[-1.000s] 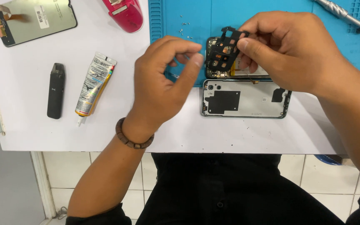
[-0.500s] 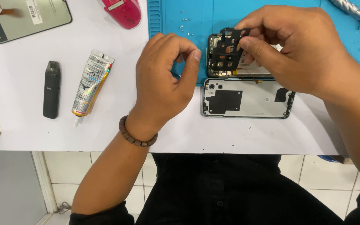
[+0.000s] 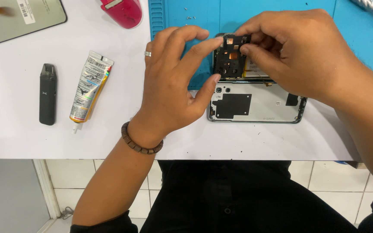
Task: Installing internal components and connecting ribbon cables during a smartphone repair.
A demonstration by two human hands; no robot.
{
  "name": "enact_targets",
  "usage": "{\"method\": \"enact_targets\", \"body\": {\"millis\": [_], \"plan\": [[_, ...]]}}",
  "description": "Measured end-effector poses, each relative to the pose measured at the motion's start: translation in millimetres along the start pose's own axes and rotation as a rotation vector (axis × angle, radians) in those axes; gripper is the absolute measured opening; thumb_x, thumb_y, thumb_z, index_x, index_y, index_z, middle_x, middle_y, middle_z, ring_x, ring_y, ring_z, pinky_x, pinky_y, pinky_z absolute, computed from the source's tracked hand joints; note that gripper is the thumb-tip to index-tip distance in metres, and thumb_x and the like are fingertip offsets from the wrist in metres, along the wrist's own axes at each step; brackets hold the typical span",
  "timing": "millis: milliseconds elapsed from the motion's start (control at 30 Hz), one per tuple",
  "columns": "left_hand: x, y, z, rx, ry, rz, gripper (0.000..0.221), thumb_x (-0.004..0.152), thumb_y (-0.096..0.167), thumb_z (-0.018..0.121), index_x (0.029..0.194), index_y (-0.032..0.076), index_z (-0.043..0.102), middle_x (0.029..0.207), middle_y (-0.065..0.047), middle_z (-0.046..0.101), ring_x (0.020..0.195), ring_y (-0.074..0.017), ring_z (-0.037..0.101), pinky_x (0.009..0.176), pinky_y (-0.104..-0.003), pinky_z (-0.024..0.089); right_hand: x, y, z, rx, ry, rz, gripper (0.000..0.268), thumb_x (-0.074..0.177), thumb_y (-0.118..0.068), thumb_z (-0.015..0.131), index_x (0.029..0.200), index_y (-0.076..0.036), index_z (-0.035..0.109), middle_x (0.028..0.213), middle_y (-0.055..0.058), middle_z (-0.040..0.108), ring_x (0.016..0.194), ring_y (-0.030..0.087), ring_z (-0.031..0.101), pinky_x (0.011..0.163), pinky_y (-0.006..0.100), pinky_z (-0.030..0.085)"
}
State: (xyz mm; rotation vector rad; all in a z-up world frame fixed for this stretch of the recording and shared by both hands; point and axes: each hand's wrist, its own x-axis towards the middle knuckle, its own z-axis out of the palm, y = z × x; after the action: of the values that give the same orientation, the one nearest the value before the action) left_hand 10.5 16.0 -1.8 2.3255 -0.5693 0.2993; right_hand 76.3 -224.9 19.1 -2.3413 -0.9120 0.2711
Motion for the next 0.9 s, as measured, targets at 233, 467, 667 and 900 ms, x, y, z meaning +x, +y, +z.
{"method": "enact_targets", "body": {"millis": [233,467,667,900], "plan": [[2,-6,3,0.087,-0.076,0.024,0.048,0.103,0.027,0.068,0.147,0.017,0.052,0.142,-0.013,0.054,0.133,-0.0359,0.052,0.102,-0.053,0.049,1,-1,3,-0.096,0.021,-0.034,0.019,0.104,-0.001,0.076,0.123,-0.002,0.077,0.095,0.008,0.075,0.083,0.021,0.070,0.071,0.033,0.053],[8,-3,0,0.107,-0.136,-0.022,0.053,0.098,0.028,0.076,0.146,0.019,0.053,0.146,-0.011,0.049,0.137,-0.0351,0.045,0.092,-0.056,0.051,-2,4,8,-0.184,0.068,-0.104,0.020,0.105,0.000,0.081,0.124,-0.002,0.077,0.090,0.005,0.068,0.081,0.022,0.065,0.069,0.035,0.049],[17,-1,-5,0.135,-0.181,-0.042,0.060,0.089,0.027,0.092,0.136,0.015,0.056,0.145,-0.011,0.045,0.136,-0.0349,0.040,0.094,-0.060,0.047,-2,8,10,-0.097,0.111,-0.147,0.020,0.104,0.006,0.083,0.123,0.001,0.076,0.106,0.013,0.065,0.086,0.024,0.062,0.074,0.036,0.050],[28,-2,-10,0.171,-0.233,-0.013,0.058,0.085,0.030,0.096,0.127,0.014,0.060,0.144,-0.014,0.044,0.134,-0.0371,0.039,0.086,-0.058,0.050,-2,7,7,-0.129,0.022,-0.110,0.044,0.093,-0.005,0.090,0.134,0.002,0.073,0.116,0.014,0.062,0.084,0.026,0.062,0.070,0.040,0.052]]}}
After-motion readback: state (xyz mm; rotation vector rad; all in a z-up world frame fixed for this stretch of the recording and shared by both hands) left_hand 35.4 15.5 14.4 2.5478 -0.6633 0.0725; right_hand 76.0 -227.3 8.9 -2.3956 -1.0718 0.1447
